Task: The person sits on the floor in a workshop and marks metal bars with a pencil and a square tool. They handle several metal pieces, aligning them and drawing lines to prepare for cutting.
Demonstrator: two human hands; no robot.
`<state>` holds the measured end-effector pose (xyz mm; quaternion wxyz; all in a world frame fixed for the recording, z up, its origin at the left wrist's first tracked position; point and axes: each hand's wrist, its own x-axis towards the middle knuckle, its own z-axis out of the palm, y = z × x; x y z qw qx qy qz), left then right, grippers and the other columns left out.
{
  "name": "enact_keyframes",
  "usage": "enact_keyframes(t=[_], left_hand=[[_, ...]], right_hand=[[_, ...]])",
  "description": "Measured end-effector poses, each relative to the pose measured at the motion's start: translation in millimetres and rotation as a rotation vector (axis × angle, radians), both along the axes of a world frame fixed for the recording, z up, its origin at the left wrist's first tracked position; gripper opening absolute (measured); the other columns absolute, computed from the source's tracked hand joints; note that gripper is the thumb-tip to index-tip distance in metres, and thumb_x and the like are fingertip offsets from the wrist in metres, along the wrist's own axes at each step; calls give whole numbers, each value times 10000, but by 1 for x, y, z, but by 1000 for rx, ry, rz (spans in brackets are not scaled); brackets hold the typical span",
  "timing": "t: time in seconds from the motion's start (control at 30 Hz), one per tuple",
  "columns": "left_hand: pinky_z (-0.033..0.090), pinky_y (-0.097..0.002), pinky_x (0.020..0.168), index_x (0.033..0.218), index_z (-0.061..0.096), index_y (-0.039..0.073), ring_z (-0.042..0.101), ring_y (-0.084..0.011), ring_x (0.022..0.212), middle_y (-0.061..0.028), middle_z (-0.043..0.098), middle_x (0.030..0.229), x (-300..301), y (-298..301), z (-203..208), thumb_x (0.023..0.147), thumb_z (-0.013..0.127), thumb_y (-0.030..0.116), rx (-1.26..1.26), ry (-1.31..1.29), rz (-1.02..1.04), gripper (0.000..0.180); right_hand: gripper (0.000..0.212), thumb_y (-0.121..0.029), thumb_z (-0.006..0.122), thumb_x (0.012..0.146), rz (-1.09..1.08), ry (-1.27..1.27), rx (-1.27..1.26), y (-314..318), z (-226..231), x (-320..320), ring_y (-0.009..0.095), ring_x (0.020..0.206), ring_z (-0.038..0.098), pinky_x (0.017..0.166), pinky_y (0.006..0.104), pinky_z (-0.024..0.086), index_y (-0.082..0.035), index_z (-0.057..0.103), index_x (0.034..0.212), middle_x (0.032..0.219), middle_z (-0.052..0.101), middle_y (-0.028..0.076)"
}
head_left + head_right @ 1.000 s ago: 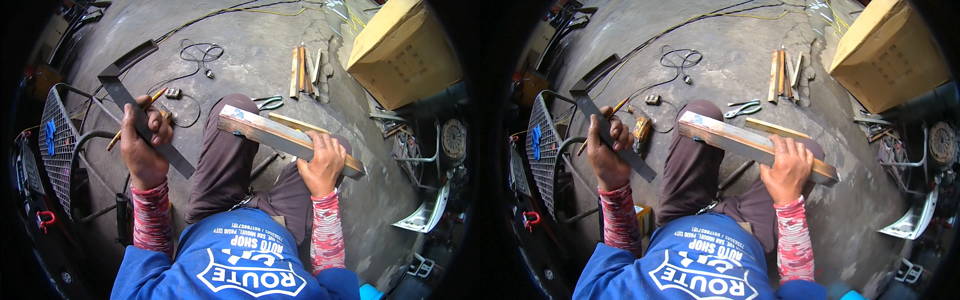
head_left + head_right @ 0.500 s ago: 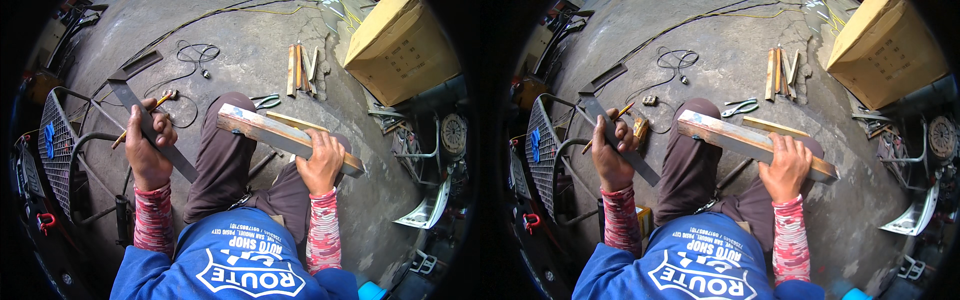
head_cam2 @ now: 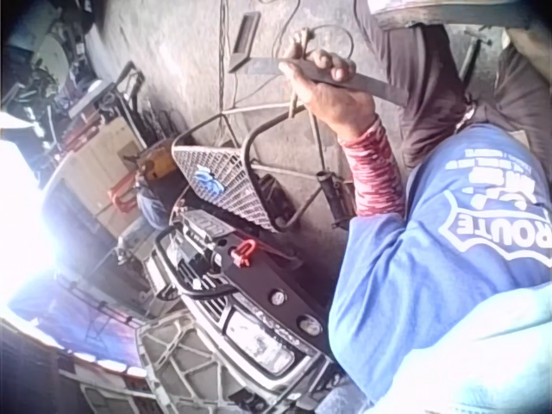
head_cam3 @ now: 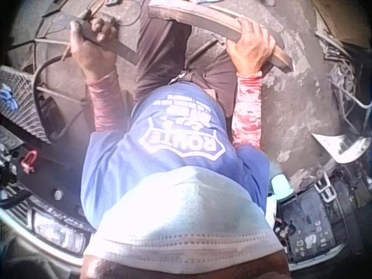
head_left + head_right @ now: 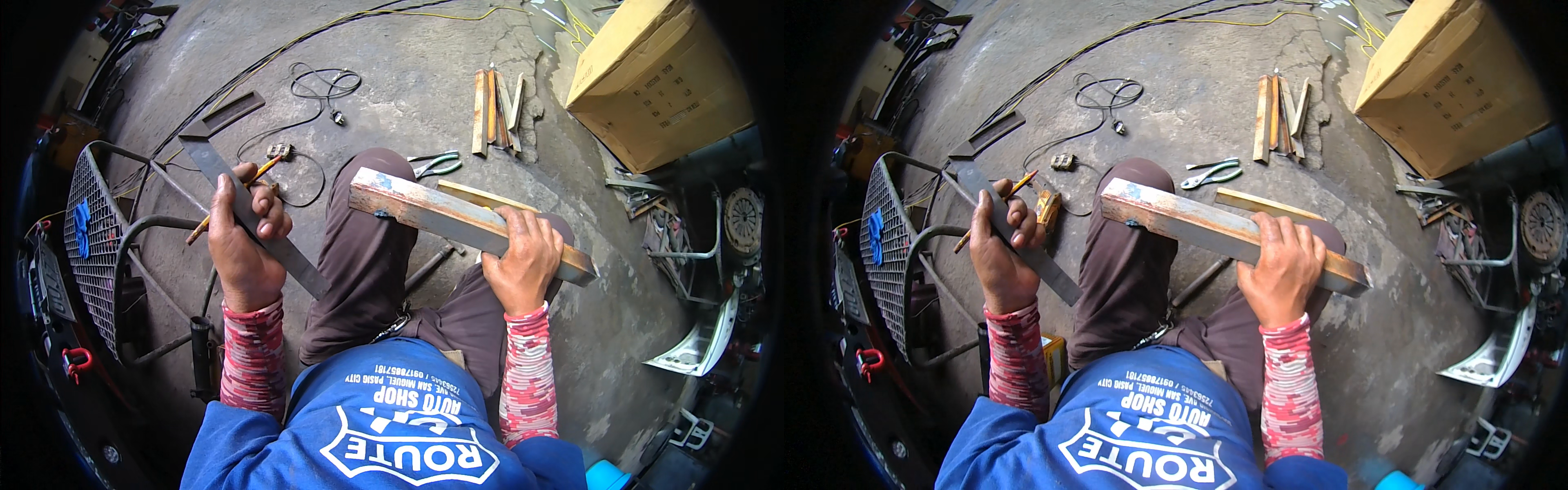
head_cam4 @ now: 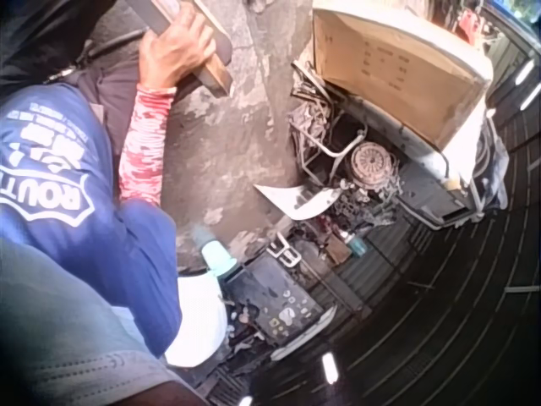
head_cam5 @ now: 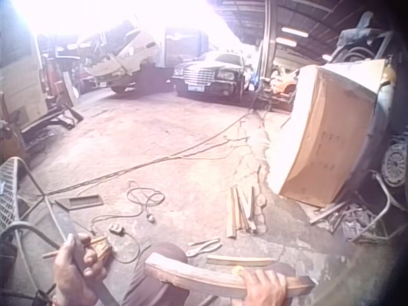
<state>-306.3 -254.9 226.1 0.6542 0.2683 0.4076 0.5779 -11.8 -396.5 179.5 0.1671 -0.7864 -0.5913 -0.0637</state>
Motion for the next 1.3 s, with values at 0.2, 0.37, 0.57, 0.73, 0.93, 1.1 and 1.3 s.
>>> enact_keyframes(t=[0.2, 0.37, 0.57, 0.73, 0.93, 1.1, 1.3], left_hand=[[320, -249, 544, 1268, 563, 40, 405, -56, 558, 13, 495, 766, 1, 0, -1, 1127, 500, 424, -3, 16, 6, 414], [319, -249, 543, 1267, 564, 41, 405, -57, 558, 12, 495, 768, 1, 1, -2, 1126, 502, 423, -3, 8, 6, 411], [316, -252, 544, 1270, 566, 48, 405, -57, 559, 12, 495, 770, -3, 0, 1, 1127, 504, 420, 7, -13, 13, 403], [321, -258, 547, 1272, 570, 50, 408, -61, 558, 14, 498, 774, -9, 0, -2, 1127, 511, 426, 0, -35, 35, 408], [350, -261, 551, 1293, 582, 75, 421, -58, 567, 30, 482, 784, -20, 2, -12, 1135, 499, 413, -15, -92, -2, 382], [343, -243, 531, 1372, 552, -7, 408, -63, 595, -18, 492, 840, -22, 4, -18, 1158, 466, 393, 202, 9, -134, 462], [342, -251, 533, 1369, 585, -12, 407, -78, 606, -35, 505, 826, -11, -3, -17, 1161, 425, 424, 345, 123, -275, 509]], right_hand=[[594, -152, 846, 649, 5, -2, -10, 2, 1, 1, 303, 1021, 613, 941, 464, 427, -151, 676, 1219, 1031, 629, 69], [574, -128, 842, 647, -28, 12, 20, 2, -3, -2, 307, 1044, 612, 971, 464, 423, -157, 674, 1195, 1041, 630, 73], [596, -93, 823, 663, -125, -92, 178, -6, -17, -15, 290, 1133, 596, 1061, 493, 393, -197, 648, 1223, 1110, 634, 31], [620, -68, 789, 663, -149, -143, 294, -10, -25, -23, 267, 1181, 592, 1131, 522, 358, -220, 639, 1245, 1153, 634, 7], [575, -63, 710, 675, -184, -96, 263, -14, -26, -23, 272, 1183, 600, 1143, 535, 361, -229, 656, 1223, 1160, 638, 21], [495, -63, 720, 762, -151, -61, 297, -14, -25, -19, 265, 1168, 589, 1117, 528, 374, -197, 642, 1233, 1119, 613, 26], [589, -73, 812, 668, -143, -66, 302, -12, -25, -17, 264, 1130, 590, 1090, 521, 388, -199, 641, 1218, 1103, 619, 16]])
